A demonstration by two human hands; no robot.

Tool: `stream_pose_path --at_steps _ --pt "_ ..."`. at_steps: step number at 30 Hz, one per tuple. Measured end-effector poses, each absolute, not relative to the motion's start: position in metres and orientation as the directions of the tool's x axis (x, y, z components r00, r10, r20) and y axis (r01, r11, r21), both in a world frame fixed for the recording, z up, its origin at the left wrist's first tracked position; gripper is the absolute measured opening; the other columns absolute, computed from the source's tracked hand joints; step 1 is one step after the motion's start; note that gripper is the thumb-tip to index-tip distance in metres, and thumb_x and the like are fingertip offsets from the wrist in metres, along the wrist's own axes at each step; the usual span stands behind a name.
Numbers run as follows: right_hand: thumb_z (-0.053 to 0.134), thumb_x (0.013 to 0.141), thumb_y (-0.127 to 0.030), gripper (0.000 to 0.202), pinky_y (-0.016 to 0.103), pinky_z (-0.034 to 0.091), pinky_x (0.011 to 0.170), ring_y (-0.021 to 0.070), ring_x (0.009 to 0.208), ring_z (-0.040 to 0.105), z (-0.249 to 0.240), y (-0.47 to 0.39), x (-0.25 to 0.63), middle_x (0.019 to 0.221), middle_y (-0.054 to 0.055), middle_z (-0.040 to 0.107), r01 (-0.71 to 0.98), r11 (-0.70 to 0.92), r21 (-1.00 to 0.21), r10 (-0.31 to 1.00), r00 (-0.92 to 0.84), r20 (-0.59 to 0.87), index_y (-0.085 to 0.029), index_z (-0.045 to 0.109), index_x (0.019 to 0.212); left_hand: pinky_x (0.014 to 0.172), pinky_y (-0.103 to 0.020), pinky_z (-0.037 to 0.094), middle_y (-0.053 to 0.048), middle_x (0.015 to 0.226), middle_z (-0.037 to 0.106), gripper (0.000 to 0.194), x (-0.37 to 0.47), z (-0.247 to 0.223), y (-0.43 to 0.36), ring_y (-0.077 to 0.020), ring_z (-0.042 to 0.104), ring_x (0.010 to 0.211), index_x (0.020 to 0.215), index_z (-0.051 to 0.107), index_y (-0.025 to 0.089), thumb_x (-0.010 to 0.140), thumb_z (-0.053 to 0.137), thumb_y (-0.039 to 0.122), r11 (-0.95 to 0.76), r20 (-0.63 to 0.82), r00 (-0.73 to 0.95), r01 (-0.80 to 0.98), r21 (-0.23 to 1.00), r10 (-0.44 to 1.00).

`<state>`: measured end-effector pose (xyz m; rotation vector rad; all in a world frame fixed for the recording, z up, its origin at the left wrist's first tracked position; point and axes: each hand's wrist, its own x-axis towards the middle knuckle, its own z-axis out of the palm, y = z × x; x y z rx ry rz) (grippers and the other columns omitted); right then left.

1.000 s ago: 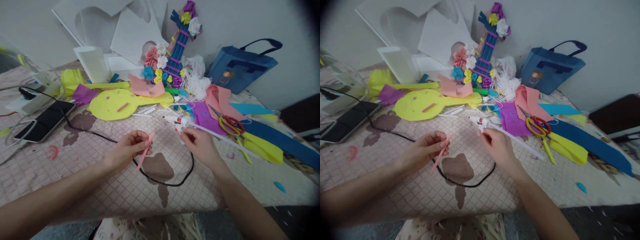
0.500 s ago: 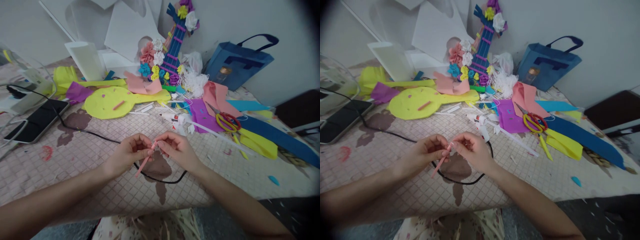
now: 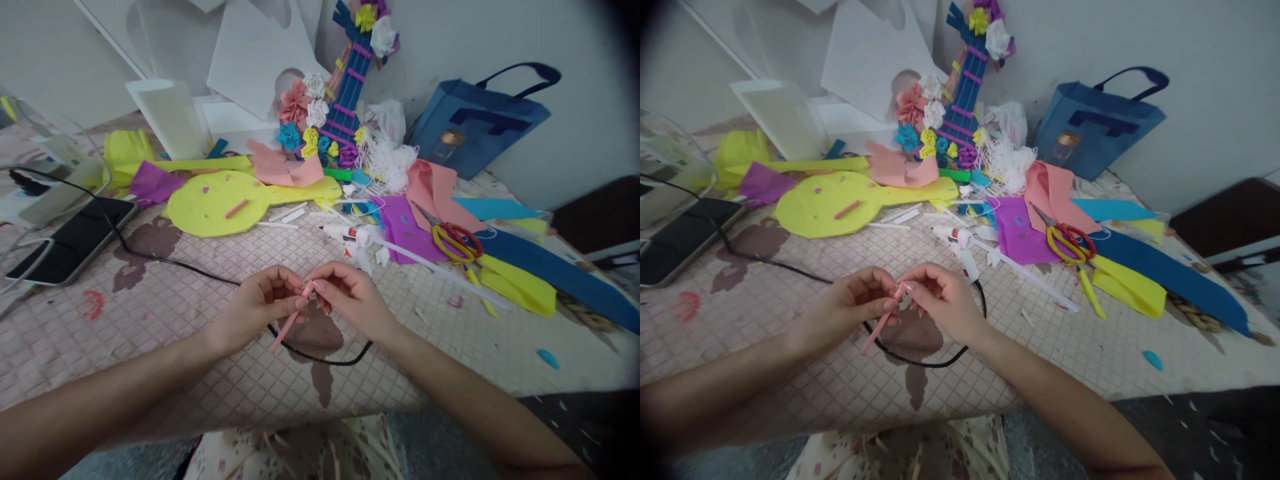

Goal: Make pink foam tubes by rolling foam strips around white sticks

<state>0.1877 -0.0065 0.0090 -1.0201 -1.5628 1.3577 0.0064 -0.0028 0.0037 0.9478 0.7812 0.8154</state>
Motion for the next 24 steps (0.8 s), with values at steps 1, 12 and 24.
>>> stream_pose_path --at_steps 1,12,24 --pt "0.055 0.086 -0.029 0.012 0.021 0.047 0.049 0.0072 0.054 0.054 0.008 -0.006 0.188 0.077 0.000 0.065 0.054 0.091 -0.994 0.936 -0.346 0.067 -0.018 0.062 0.088 0.065 -0.029 0.058 -0.002 0.079 0.063 0.021 0.006 0.004 -0.003 -0.0144 0.063 0.073 0.080 0.058 0.013 0.068 0.075 0.017 0.354 -0.208 0.471 -0.246 0.902 0.857" --pt "0.050 0.088 -0.014 0.018 0.029 0.049 0.068 0.0141 0.077 0.059 0.004 -0.013 0.187 0.083 0.003 0.063 0.404 0.612 -0.680 0.791 -0.336 0.511 -0.022 0.064 0.096 0.065 -0.028 0.058 0.001 0.078 0.059 0.021 0.007 0.005 -0.004 -0.0103 0.058 0.069 0.080 0.059 0.013 0.068 0.076 0.016 0.438 -0.278 0.442 -0.316 0.842 0.853" --pt "0.040 0.092 -0.012 0.034 0.032 0.052 0.076 0.0183 0.087 0.059 -0.004 -0.011 0.187 0.097 0.010 0.062 0.589 0.754 -0.290 0.630 -0.525 0.573 -0.018 0.054 0.122 0.065 -0.022 0.054 0.002 0.077 0.063 0.019 0.001 -0.001 0.002 -0.0091 0.062 0.064 0.084 0.059 0.015 0.072 0.073 0.018 0.450 -0.282 0.433 -0.358 0.818 0.856"
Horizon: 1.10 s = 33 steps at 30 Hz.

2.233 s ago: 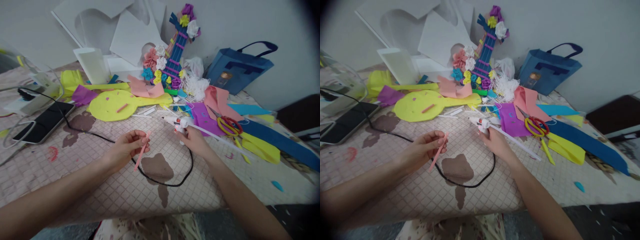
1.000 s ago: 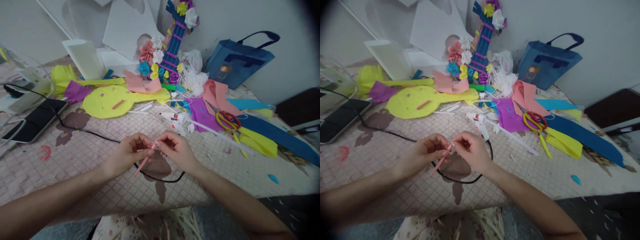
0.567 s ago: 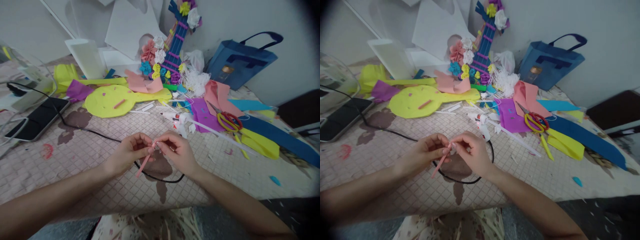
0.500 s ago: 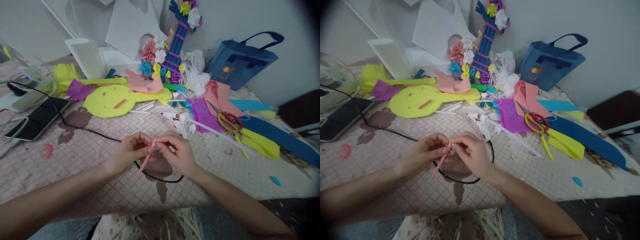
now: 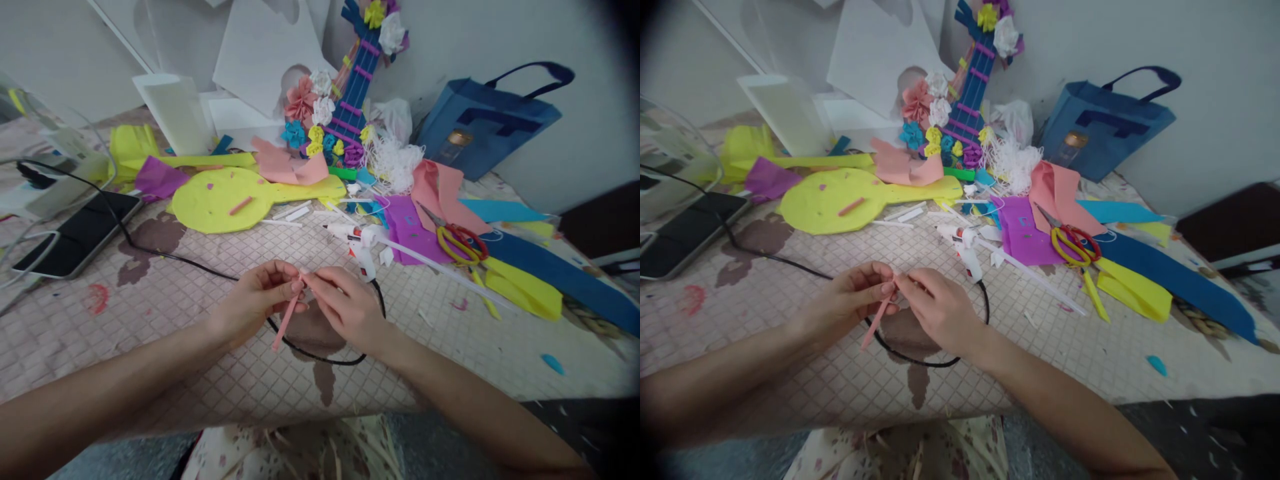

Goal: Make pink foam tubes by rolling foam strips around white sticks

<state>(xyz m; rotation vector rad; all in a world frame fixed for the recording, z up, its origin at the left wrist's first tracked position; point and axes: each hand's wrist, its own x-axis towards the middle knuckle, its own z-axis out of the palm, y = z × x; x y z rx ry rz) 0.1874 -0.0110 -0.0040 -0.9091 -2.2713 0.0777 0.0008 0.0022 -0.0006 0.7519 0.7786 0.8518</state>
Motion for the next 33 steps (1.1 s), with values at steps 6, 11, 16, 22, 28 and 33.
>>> stream_pose_path --at_steps 6,11,16,22,28,33 --pt "0.039 0.092 -0.013 0.038 0.036 0.051 0.077 0.0207 0.092 0.057 -0.006 -0.010 0.184 0.103 0.012 0.061 0.607 0.720 -0.336 0.683 -0.537 0.495 -0.017 0.052 0.127 0.065 -0.020 0.052 0.000 0.075 0.064 0.018 -0.001 -0.003 0.006 -0.0087 0.062 0.064 0.086 0.059 0.014 0.074 0.072 0.020 0.435 -0.269 0.429 -0.356 0.827 0.862" --pt "0.048 0.090 -0.017 0.025 0.030 0.051 0.074 0.0152 0.087 0.059 0.000 -0.009 0.186 0.093 0.004 0.062 0.313 0.539 -0.782 0.832 -0.340 0.437 -0.025 0.064 0.108 0.064 -0.024 0.055 0.002 0.074 0.061 0.020 0.003 0.003 0.002 -0.0092 0.060 0.065 0.081 0.058 0.014 0.070 0.074 0.016 0.418 -0.259 0.419 -0.349 0.839 0.870" --pt "0.057 0.086 -0.027 0.011 0.023 0.049 0.055 0.0113 0.069 0.058 0.001 -0.009 0.184 0.081 0.002 0.062 0.058 0.232 -0.971 0.935 -0.287 0.207 -0.020 0.066 0.087 0.064 -0.029 0.058 0.002 0.073 0.061 0.023 0.006 0.005 -0.002 -0.0112 0.061 0.067 0.079 0.058 0.014 0.066 0.077 0.014 0.406 -0.235 0.455 -0.326 0.854 0.859" --pt "0.063 0.081 -0.032 0.014 0.021 0.048 0.054 0.0089 0.063 0.056 -0.004 -0.010 0.180 0.074 -0.001 0.059 -0.026 0.062 -0.998 0.949 -0.309 0.067 -0.019 0.058 0.080 0.063 -0.027 0.057 0.001 0.073 0.062 0.024 0.007 0.003 -0.004 -0.0139 0.064 0.071 0.080 0.056 0.014 0.067 0.076 0.014 0.407 -0.231 0.486 -0.296 0.864 0.843" --pt "0.060 0.084 -0.027 0.008 0.021 0.047 0.058 0.0091 0.069 0.055 -0.005 -0.009 0.180 0.080 -0.001 0.054 0.025 0.169 -0.985 0.930 -0.336 0.151 -0.021 0.056 0.088 0.058 -0.021 0.054 0.002 0.071 0.065 0.024 0.005 0.003 -0.003 -0.0098 0.064 0.058 0.080 0.055 0.014 0.068 0.075 0.014 0.443 -0.263 0.522 -0.258 0.858 0.812" --pt "0.057 0.087 -0.029 0.009 0.026 0.048 0.067 0.0123 0.076 0.056 -0.003 -0.002 0.186 0.081 0.001 0.056 0.038 0.336 -0.941 0.855 -0.432 0.288 -0.021 0.061 0.084 0.057 -0.021 0.054 0.001 0.070 0.066 0.024 0.004 0.006 -0.001 -0.0098 0.063 0.058 0.081 0.055 0.014 0.068 0.075 0.014 0.531 -0.300 0.580 -0.280 0.800 0.757"
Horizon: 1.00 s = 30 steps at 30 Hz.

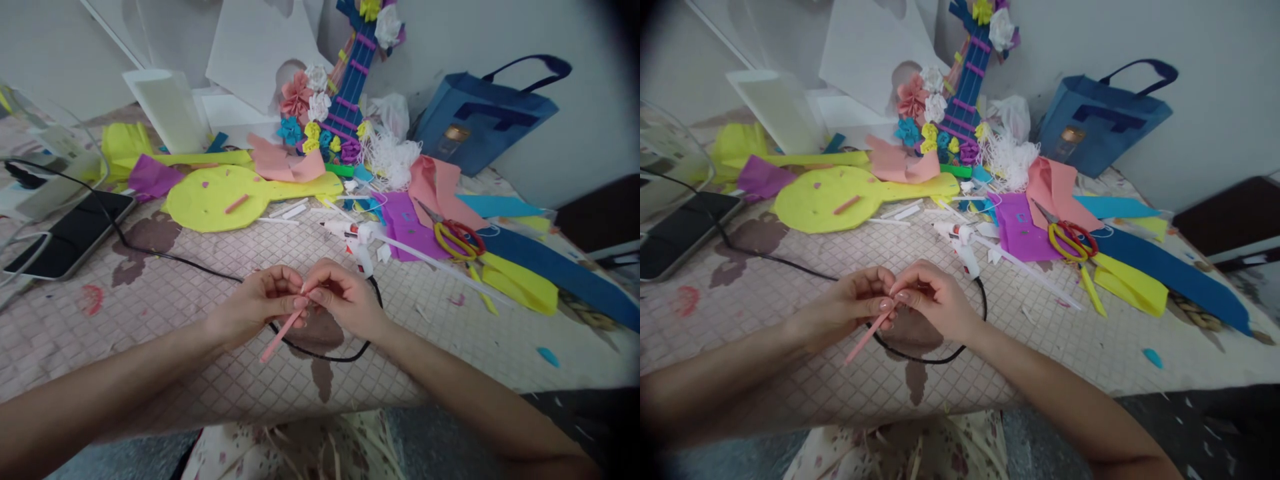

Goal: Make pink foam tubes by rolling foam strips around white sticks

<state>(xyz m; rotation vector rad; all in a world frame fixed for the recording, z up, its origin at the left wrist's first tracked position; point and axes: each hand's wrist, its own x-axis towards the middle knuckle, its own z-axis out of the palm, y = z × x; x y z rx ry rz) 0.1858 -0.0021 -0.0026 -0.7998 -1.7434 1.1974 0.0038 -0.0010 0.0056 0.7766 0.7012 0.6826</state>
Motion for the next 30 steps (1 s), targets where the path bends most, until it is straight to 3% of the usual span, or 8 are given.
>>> stream_pose_path --at_steps 4,11,17,21,30 --pt "0.058 0.086 -0.028 0.009 0.029 0.046 0.074 0.0135 0.079 0.055 -0.0002 0.0007 0.1895 0.081 0.001 0.057 0.052 0.490 -0.870 0.775 -0.483 0.408 -0.021 0.061 0.082 0.054 -0.020 0.054 0.001 0.068 0.065 0.024 0.0033 0.0063 -0.0007 -0.0093 0.062 0.057 0.081 0.055 0.014 0.068 0.075 0.013 0.566 -0.297 0.629 -0.280 0.776 0.718" --pt "0.058 0.087 -0.029 0.013 0.028 0.048 0.070 0.0137 0.076 0.057 -0.0050 -0.0001 0.1898 0.079 0.002 0.060 0.064 0.589 -0.805 0.739 -0.446 0.505 -0.019 0.064 0.081 0.055 -0.021 0.055 0.002 0.069 0.065 0.025 0.0013 0.0018 0.0006 -0.0093 0.063 0.056 0.082 0.054 0.014 0.068 0.075 0.013 0.562 -0.299 0.646 -0.246 0.789 0.703" --pt "0.056 0.088 -0.031 0.018 0.026 0.050 0.066 0.0133 0.080 0.059 -0.0072 0.0035 0.1926 0.091 0.004 0.062 -0.054 0.463 -0.885 0.774 -0.463 0.432 -0.023 0.068 0.098 0.055 -0.018 0.053 0.001 0.071 0.068 0.026 -0.0006 0.0062 0.0026 -0.0088 0.064 0.058 0.079 0.054 0.014 0.067 0.077 0.013 0.574 -0.297 0.631 -0.292 0.765 0.717" --pt "0.059 0.086 -0.027 0.011 0.028 0.049 0.074 0.0139 0.085 0.059 -0.0057 0.0042 0.1905 0.089 0.003 0.062 -0.049 0.465 -0.884 0.776 -0.458 0.434 -0.023 0.068 0.092 0.056 -0.018 0.053 0.001 0.070 0.068 0.027 -0.0008 0.0070 0.0022 -0.0090 0.064 0.058 0.081 0.054 0.014 0.066 0.077 0.014 0.575 -0.298 0.626 -0.300 0.761 0.721" --pt "0.060 0.085 -0.023 0.006 0.029 0.047 0.072 0.0135 0.078 0.056 -0.0064 0.0011 0.1896 0.079 0.001 0.060 0.082 0.501 -0.862 0.831 -0.323 0.453 -0.021 0.066 0.084 0.054 -0.019 0.054 -0.001 0.074 0.067 0.022 -0.0039 0.0047 0.0035 -0.0091 0.063 0.058 0.084 0.056 0.014 0.071 0.074 0.017 0.569 -0.342 0.640 -0.183 0.802 0.688"
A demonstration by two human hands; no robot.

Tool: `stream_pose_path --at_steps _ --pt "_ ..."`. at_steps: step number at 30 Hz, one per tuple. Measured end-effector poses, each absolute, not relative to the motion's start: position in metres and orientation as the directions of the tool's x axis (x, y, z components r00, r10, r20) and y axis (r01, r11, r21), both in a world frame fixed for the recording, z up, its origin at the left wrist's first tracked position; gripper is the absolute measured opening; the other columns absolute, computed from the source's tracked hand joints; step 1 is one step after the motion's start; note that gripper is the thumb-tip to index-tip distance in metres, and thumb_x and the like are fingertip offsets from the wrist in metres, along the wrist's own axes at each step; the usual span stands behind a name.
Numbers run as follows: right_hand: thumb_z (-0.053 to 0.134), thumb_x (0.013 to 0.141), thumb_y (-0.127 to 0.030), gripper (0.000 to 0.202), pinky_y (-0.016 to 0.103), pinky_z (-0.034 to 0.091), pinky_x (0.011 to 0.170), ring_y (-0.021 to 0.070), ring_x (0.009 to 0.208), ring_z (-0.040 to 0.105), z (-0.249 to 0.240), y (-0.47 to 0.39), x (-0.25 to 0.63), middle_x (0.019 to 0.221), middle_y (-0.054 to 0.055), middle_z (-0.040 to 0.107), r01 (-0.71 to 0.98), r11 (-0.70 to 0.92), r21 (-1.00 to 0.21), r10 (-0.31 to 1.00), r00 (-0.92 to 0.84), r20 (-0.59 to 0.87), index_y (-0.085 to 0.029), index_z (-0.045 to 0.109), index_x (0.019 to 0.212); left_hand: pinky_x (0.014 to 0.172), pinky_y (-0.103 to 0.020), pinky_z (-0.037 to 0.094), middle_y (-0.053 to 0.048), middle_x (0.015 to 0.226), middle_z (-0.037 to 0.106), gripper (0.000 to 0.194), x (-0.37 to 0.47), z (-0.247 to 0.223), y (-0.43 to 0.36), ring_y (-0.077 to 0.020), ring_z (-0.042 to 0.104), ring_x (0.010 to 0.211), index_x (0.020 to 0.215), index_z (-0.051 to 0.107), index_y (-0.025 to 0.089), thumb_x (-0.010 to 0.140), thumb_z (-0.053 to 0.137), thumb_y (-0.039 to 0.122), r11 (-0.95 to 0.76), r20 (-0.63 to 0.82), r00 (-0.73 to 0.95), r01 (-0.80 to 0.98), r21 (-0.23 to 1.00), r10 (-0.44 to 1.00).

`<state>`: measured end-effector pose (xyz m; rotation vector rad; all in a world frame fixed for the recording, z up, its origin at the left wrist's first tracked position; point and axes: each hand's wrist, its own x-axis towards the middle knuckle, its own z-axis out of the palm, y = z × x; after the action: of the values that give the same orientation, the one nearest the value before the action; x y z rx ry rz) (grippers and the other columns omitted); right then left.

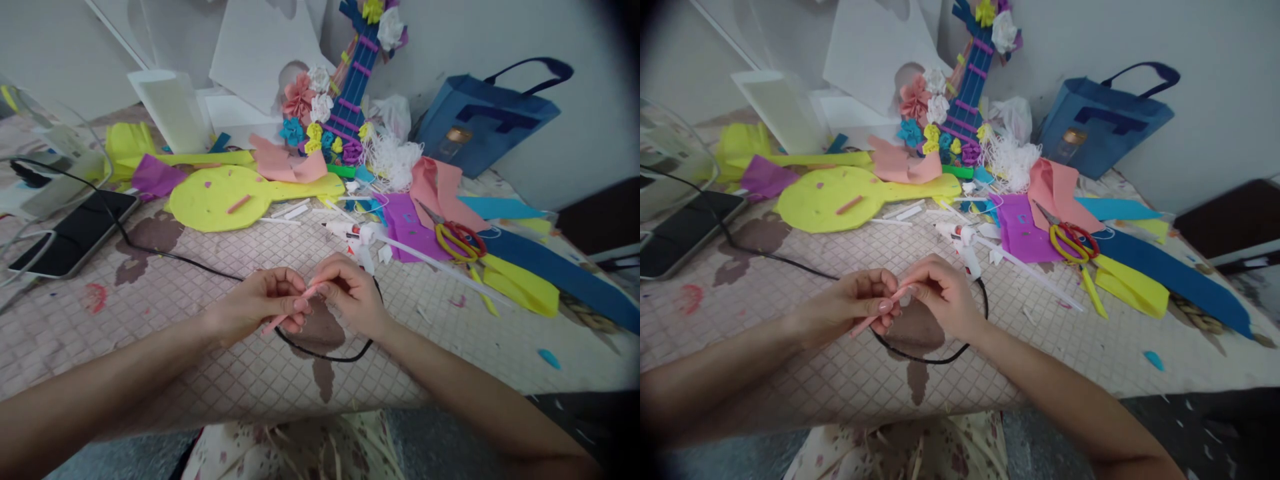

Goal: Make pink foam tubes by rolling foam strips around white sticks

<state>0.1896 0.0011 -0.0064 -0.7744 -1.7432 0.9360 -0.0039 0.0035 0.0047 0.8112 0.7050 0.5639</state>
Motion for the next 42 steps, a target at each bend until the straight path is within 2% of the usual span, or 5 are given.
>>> stream_pose_path --at_steps 11,22,33,37,42 --pt "0.057 0.086 -0.039 0.021 0.024 0.048 0.057 0.0093 0.061 0.056 -0.016 -0.002 0.184 0.078 0.001 0.061 -0.269 0.018 -0.963 0.912 -0.391 0.126 -0.020 0.066 0.092 0.044 -0.013 0.045 0.000 0.070 0.068 0.027 0.000 0.009 0.001 -0.0068 0.060 0.052 0.080 0.051 0.014 0.069 0.075 0.020 0.357 -0.253 0.515 -0.112 0.927 0.819" --pt "0.059 0.086 -0.031 0.012 0.022 0.049 0.061 0.0082 0.062 0.057 -0.011 -0.006 0.182 0.074 -0.002 0.061 -0.061 0.098 -0.993 0.923 -0.368 0.113 -0.020 0.057 0.093 0.056 -0.020 0.048 -0.001 0.073 0.062 0.021 0.003 0.011 -0.007 -0.0111 0.060 0.067 0.077 0.055 0.014 0.071 0.072 0.024 0.042 -0.076 0.376 0.098 0.994 0.923" --pt "0.070 0.075 -0.041 0.041 0.022 0.049 0.060 0.0104 0.070 0.055 -0.014 -0.003 0.181 0.083 0.000 0.057 -0.279 -0.022 -0.960 0.892 -0.439 0.107 -0.023 0.055 0.108 0.057 -0.021 0.047 -0.001 0.072 0.062 0.022 0.003 0.011 -0.006 -0.0132 0.060 0.068 0.076 0.056 0.016 0.068 0.074 0.025 0.053 -0.081 0.368 0.085 0.995 0.926" --pt "0.064 0.079 -0.044 0.029 0.020 0.045 0.053 0.0069 0.057 0.051 -0.019 0.003 0.183 0.072 -0.003 0.055 -0.354 -0.131 -0.926 0.946 -0.324 -0.010 -0.020 0.057 0.093 0.056 -0.022 0.048 -0.001 0.070 0.063 0.024 0.003 0.013 -0.005 -0.0128 0.061 0.065 0.076 0.054 0.016 0.068 0.075 0.025 0.098 -0.116 0.373 0.067 0.993 0.920" --pt "0.058 0.085 -0.037 0.025 0.017 0.029 0.039 0.0047 0.040 0.038 -0.019 0.005 0.188 0.052 -0.009 0.045 -0.177 -0.097 -0.979 0.974 -0.219 -0.056 -0.020 0.045 0.072 0.051 -0.020 0.048 0.001 0.065 0.062 0.027 0.003 0.012 -0.004 -0.0107 0.060 0.057 0.077 0.052 0.016 0.068 0.076 0.024 0.169 -0.162 0.392 0.016 0.985 0.906"
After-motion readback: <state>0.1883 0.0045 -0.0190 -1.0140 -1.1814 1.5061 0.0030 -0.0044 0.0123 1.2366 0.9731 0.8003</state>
